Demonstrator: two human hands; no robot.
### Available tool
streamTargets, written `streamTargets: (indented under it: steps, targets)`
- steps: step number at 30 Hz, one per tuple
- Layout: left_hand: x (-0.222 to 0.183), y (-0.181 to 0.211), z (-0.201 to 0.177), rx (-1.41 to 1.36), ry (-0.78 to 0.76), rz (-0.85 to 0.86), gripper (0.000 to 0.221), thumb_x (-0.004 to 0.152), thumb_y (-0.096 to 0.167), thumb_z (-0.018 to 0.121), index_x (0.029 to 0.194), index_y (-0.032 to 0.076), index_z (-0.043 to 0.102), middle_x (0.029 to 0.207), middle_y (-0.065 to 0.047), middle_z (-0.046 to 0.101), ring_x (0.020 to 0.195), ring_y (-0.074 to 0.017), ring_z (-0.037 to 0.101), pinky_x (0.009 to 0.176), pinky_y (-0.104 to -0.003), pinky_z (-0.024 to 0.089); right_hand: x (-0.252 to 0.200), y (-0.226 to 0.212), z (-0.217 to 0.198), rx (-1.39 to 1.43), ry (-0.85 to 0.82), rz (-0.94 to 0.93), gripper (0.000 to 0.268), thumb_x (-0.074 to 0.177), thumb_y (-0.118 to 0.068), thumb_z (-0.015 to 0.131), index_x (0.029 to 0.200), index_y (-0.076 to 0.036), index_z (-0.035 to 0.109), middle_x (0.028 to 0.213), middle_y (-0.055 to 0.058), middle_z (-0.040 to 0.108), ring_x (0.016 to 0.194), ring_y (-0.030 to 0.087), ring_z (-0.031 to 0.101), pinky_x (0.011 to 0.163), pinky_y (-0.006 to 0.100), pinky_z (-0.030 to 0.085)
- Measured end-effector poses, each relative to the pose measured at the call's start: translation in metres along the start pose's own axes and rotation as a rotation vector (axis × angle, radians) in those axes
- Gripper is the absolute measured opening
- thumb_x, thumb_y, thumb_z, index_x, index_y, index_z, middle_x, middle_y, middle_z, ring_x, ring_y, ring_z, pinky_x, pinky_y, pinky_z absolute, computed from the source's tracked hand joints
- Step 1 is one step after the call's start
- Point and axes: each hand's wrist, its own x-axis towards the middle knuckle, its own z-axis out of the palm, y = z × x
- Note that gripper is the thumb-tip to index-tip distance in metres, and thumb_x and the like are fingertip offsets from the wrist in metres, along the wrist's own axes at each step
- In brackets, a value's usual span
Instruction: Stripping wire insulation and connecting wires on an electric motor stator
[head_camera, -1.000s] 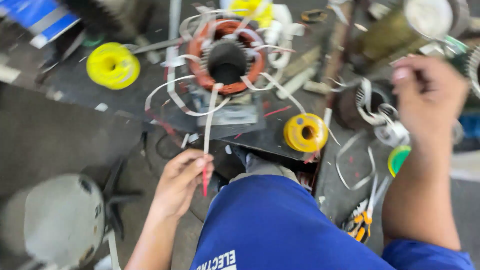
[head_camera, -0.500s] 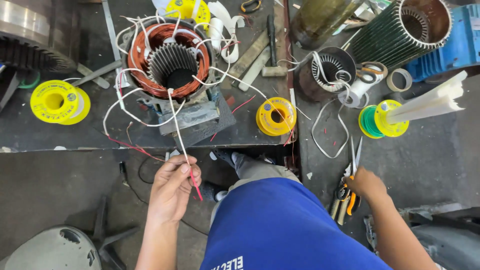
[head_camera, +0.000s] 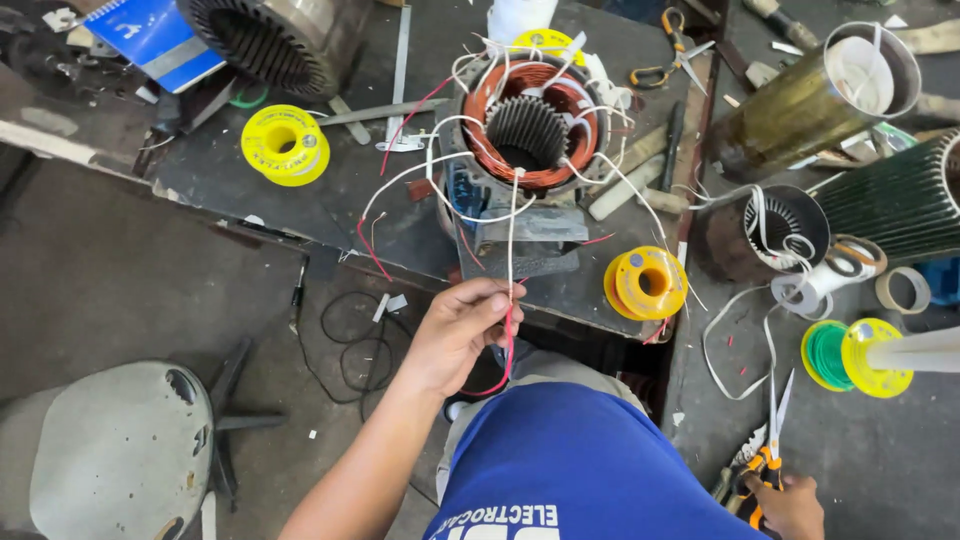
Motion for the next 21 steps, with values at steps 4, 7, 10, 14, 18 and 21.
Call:
streamTargets:
  steps: [4,7,10,14,18,21]
  targets:
    - [-0.002,0.002,0.004,0.01,0.045,-0.019,0.024,0.091,0.013,0.068,0.107,-0.004,0.07,0.082,-0.011,0.068,0.067,-0.0124,0.061,0.061,-0.023,0.052,0.007,0.008,0.0,0.115,0.013,-0.037,0.077,0.077,-0.027,0.083,0.145,-0.005,0.054,0.119,0.018,0.071,0.052,0.038,0.072,0.056,0.042,0.06]
    - [-0.005,0.001,0.01,0.051,0.122,-0.012,0.018,0.088,0.013,0.073,0.1,0.0,0.073,0.079,-0.012,0.069,0.065,-0.0129,0.06,0.059,-0.023,0.05,-0.002,0.012,-0.015,0.756,-0.106,0.104,0.044,0.092,-0.019,0.077,0.125,0.004,0.059,0.103,0.029,0.066,0.083,0.042,0.067,0.08,0.05,0.057]
    - [-0.009,0.006,0.022,0.215,0.164,0.163,0.011,0.087,0.006,0.073,0.094,-0.002,0.072,0.081,-0.011,0.072,0.071,-0.0137,0.066,0.056,-0.024,0.055,0.083,0.056,0.011,0.888,-0.438,0.027,0.04,0.095,-0.022,0.063,0.131,-0.006,0.059,0.115,0.024,0.062,0.105,0.041,0.061,0.097,0.046,0.047]
    - [-0.017,0.019,0.039,0.566,0.266,0.307,0.004,0.086,0.004,0.072,0.088,0.005,0.075,0.076,-0.001,0.07,0.065,-0.0051,0.056,0.06,-0.02,0.047,0.17,0.093,0.039,0.719,-1.173,-0.253,0.054,0.077,0.0,0.064,0.129,0.003,0.048,0.111,0.031,0.06,0.096,0.042,0.056,0.082,0.05,0.037]
    - [-0.019,0.02,0.044,0.838,0.242,0.637,0.007,0.085,-0.003,0.068,0.087,0.004,0.069,0.073,-0.003,0.057,0.055,-0.0094,0.046,0.053,-0.023,0.042,0.093,0.06,0.01,0.926,-1.284,-0.702,0.1,0.053,0.008,0.104,0.135,0.014,0.047,0.122,0.034,0.065,0.105,0.045,0.071,0.091,0.049,0.05]
    - [-0.02,0.018,0.047,0.932,0.225,0.74,0.006,0.087,-0.003,0.066,0.09,0.002,0.065,0.077,-0.005,0.057,0.058,-0.0131,0.05,0.053,-0.025,0.045,-0.111,-0.042,-0.082,0.71,-0.735,-0.804,0.071,0.061,0.025,0.082,0.13,0.01,0.068,0.084,0.015,0.05,0.08,0.021,0.055,0.075,0.033,0.045]
